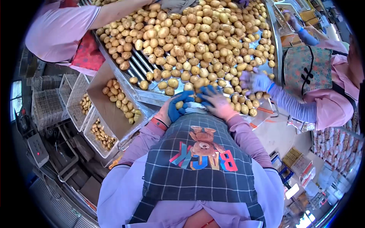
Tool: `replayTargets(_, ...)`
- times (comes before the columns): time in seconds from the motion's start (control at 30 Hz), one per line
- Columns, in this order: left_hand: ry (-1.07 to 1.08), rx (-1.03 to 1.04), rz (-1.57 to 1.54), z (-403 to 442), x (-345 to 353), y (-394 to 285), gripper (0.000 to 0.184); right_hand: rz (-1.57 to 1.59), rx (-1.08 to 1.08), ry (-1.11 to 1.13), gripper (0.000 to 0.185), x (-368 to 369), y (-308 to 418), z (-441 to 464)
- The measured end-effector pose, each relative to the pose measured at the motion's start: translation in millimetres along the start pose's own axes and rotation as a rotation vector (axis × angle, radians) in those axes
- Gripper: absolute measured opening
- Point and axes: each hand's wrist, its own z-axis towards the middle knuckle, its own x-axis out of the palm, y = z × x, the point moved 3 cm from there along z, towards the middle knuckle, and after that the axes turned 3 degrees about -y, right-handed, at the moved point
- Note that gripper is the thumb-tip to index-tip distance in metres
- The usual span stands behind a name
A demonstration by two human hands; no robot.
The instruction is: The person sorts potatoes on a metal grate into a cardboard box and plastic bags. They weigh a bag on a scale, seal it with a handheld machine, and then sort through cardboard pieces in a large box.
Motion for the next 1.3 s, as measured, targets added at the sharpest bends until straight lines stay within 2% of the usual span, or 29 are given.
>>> replayTargets(0.07, -0.122, 0.462, 0.804, -19.9, 0.1, -17.1, 0.034, -0.188, 0.026, -0.041, 0.046, -18.3, -36.3, -14.8)
replayTargets(0.13, -0.227, 0.286, 0.202, -29.0, -16.6, -42.6, 0.033, -0.08, 0.385, -0.318, 0.038, -22.3, -81.7, -24.3)
replayTargets(0.2, -0.585, 0.709, 0.63, -18.5, -28.9, -64.9, 0.043, -0.076, 0.66, -0.733, 0.034, -38.5, -88.9, -12.5)
replayTargets(0.23, -0.593, 0.815, 0.931, -9.6, -28.2, -66.9, 0.047, 0.031, 0.627, -0.81, 0.034, -47.4, -78.2, -2.5)
replayTargets(0.27, -0.598, 0.916, 1.231, -2.0, -12.2, -63.4, 0.052, 0.207, 0.601, -0.77, 0.036, -33.5, -75.0, 10.7)
replayTargets(0.33, -0.352, 0.774, 2.032, 24.3, 0.5, -25.4, 0.058, 0.203, 0.169, -0.451, 0.04, -22.2, -23.4, 36.8)
replayTargets(0.4, -0.261, 0.728, 2.278, 42.7, 5.5, 7.5, 0.058, -0.241, -0.04, 0.039, 0.045, -25.4, 0.7, 28.9)
replayTargets(0.43, -0.278, 0.719, 2.277, 35.3, 6.4, -2.3, 0.058, -0.114, -0.023, -0.011, 0.048, -5.1, -28.9, 11.4)
replayTargets(0.47, -0.184, 0.593, 1.768, 25.7, 10.5, -20.5, 0.057, 0.009, 0.118, -0.082, 0.05, -7.0, -46.5, -3.9)
replayTargets(0.5, -0.092, 0.471, 1.261, 16.3, 13.1, -37.6, 0.056, -0.13, 0.095, -0.113, 0.051, -19.8, -56.8, -13.3)
replayTargets(0.53, -0.227, 0.309, 0.81, 2.9, 3.3, -47.9, 0.046, -0.194, 0.17, -0.108, 0.049, -20.6, -75.6, -23.8)
replayTargets(0.6, -0.56, 0.584, 0.708, -18.9, -16.3, -80.3, 0.042, -0.086, 0.239, -0.251, 0.046, -27.8, -93.8, -33.8)
replayTargets(0.63, -0.802, 0.87, 1.015, -27.1, -24.6, -95.8, 0.04, -0.085, 0.235, -0.244, 0.046, -22.7, -94.7, -33.1)
replayTargets(0.67, -0.9, 1.0, 1.363, -32.1, -26.1, -112.4, 0.046, -0.051, 0.312, -0.348, 0.047, -19.2, -95.3, -31.6)
replayTargets(0.73, -0.957, 0.911, 1.827, -19.6, -14.4, -122.8, 0.056, -0.08, 0.418, -0.494, 0.046, -3.6, -89.7, -23.8)
replayTargets(0.8, -1.04, 0.535, 1.996, 14.1, -25.8, -121.8, 0.06, -0.149, 0.461, -0.606, 0.047, 7.3, -75.4, -10.9)
replayTargets(0.83, -1.037, 0.528, 1.93, 32.5, -52.4, -124.1, 0.063, -0.135, 0.494, -0.617, 0.048, 8.0, -72.5, -7.3)
replayTargets(0.87, -0.997, 0.618, 1.837, 34.7, -65.4, -130.1, 0.058, -0.077, 0.547, -0.588, 0.048, 18.3, -85.5, -9.9)
replayTargets(0.9, -1.111, 0.644, 1.755, 10.5, -39.2, -132.2, 0.056, 0.029, 0.57, -0.579, 0.046, 10.3, -80.5, -7.5)
replayTargets(0.93, -1.044, 0.717, 1.553, -16.2, -25.7, -142.3, 0.056, 0.123, 0.534, -0.591, 0.043, 7.7, -80.5, -8.4)
replayTargets(1.0, -0.982, 1.043, 1.28, -82.7, -27.4, -150.3, 0.062, 0.064, 0.432, -0.504, 0.043, -2.7, -78.2, -12.7)
replayTargets(1.07, -1.269, 1.248, 1.213, -167.0, -51.4, -163.7, 0.06, -0.08, 0.339, -0.438, 0.047, -5.3, -79.9, -18.1)
replayTargets(1.1, -1.227, 1.478, 0.905, -207.4, -71.6, -169.4, 0.069, -0.072, 0.3, -0.421, 0.047, 0.1, -87.2, -10.1)
replayTargets(1.13, -1.571, 1.129, 0.891, -257.6, -83.4, -165.4, 0.074, -0.042, 0.298, -0.429, 0.046, 3.4, -91.0, -4.1)
replayTargets(1.17, -1.728, 0.783, 0.909, -299.2, -124.9, -161.8, 0.083, -0.018, 0.308, -0.428, 0.045, 5.2, -95.2, -5.0)
replayTargets(1.2, -1.942, 0.804, 0.961, -330.8, -175.7, -143.1, 0.084, -0.003, 0.323, -0.42, 0.044, 3.9, -101.4, -10.4)
replayTargets(1.23, -1.946, 0.609, 0.884, -360.9, -185.6, -121.9, 0.083, 0.005, 0.343, -0.405, 0.044, 0.5, -108.3, -19.1)
replayTargets(1.27, -1.851, 0.739, 0.547, -375.3, -203.3, -89.0, 0.075, 0.011, 0.363, -0.388, 0.043, -2.6, -112.6, -26.6)
replayTargets(1.3, -1.767, 0.658, 0.354, -386.6, -220.5, -53.2, 0.07, 0.094, 0.378, -0.402, 0.038, -13.6, -96.8, -21.0)
